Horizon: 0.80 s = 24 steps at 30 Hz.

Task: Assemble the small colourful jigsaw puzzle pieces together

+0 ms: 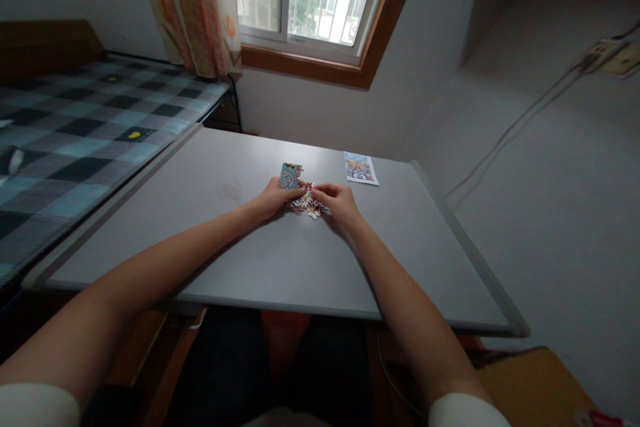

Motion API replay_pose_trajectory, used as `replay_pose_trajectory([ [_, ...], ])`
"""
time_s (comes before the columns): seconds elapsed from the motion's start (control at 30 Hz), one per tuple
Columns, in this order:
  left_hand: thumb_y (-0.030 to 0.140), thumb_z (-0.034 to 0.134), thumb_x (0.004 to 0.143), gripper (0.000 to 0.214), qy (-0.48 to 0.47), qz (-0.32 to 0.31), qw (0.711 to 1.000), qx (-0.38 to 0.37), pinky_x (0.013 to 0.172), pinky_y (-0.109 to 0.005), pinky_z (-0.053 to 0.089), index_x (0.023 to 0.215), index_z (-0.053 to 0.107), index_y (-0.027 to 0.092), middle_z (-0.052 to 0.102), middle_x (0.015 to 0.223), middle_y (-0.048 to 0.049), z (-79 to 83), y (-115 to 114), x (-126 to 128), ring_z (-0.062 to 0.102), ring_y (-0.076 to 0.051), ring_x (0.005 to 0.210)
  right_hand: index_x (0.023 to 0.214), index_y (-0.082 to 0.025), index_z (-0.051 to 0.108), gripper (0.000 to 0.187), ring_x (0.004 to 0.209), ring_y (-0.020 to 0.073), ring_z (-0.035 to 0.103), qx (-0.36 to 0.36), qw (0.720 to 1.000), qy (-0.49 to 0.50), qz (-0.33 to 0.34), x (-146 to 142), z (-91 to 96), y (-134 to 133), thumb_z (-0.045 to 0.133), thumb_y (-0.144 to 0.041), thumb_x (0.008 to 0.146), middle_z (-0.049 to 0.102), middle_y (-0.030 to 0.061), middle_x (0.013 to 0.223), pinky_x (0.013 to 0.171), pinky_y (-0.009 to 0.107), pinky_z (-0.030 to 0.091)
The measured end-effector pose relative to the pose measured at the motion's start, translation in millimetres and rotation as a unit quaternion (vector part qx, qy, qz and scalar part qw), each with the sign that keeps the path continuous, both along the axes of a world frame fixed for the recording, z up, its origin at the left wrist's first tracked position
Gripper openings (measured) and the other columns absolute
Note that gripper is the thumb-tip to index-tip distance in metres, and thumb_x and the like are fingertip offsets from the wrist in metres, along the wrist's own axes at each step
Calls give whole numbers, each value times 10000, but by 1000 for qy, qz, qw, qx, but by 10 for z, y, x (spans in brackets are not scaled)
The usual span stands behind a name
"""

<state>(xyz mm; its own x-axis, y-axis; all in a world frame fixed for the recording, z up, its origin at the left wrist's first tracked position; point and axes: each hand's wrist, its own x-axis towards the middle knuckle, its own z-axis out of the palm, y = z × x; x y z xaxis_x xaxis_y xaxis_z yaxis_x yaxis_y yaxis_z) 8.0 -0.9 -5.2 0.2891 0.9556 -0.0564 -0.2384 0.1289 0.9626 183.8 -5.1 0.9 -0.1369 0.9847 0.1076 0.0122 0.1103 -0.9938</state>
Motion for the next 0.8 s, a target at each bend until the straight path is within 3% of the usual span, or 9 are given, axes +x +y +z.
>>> replay_pose_trajectory([
  [0.1,220,800,632,319,-5,32,999,11,616,-259,521,893,667,96,691,784,-66,27,-6,10,636,-143,669,753,-163,718,372,619,146,592,-27,999,10,-15,27,-44,37,792,-478,570,686,29,677,630,290,473],
  [0.17,208,795,617,309,-7,41,999,12,628,-255,518,876,671,94,690,770,-62,53,-18,19,632,-141,673,738,-161,722,363,595,145,568,-17,999,-38,-32,59,-72,66,742,-506,626,667,28,650,604,290,456],
  [0.33,212,793,596,329,10,24,1000,18,641,-265,519,888,695,96,690,734,-47,105,-46,20,619,-135,640,762,-172,748,330,687,167,572,134,963,-199,-118,101,-47,67,634,-481,766,681,60,736,660,303,452],
  [0.57,241,826,604,354,59,0,997,58,661,-274,520,901,715,85,711,775,-76,32,-11,-12,640,-151,669,770,-166,706,361,619,138,561,102,988,-113,-23,20,17,8,729,-512,669,686,41,722,607,283,456],
  [0.8,228,840,589,353,61,18,997,44,587,-272,508,876,690,90,691,742,-67,90,-46,2,614,-141,616,726,-171,678,380,637,151,598,16,999,0,-27,18,20,14,804,-488,558,680,33,685,633,292,482],
])
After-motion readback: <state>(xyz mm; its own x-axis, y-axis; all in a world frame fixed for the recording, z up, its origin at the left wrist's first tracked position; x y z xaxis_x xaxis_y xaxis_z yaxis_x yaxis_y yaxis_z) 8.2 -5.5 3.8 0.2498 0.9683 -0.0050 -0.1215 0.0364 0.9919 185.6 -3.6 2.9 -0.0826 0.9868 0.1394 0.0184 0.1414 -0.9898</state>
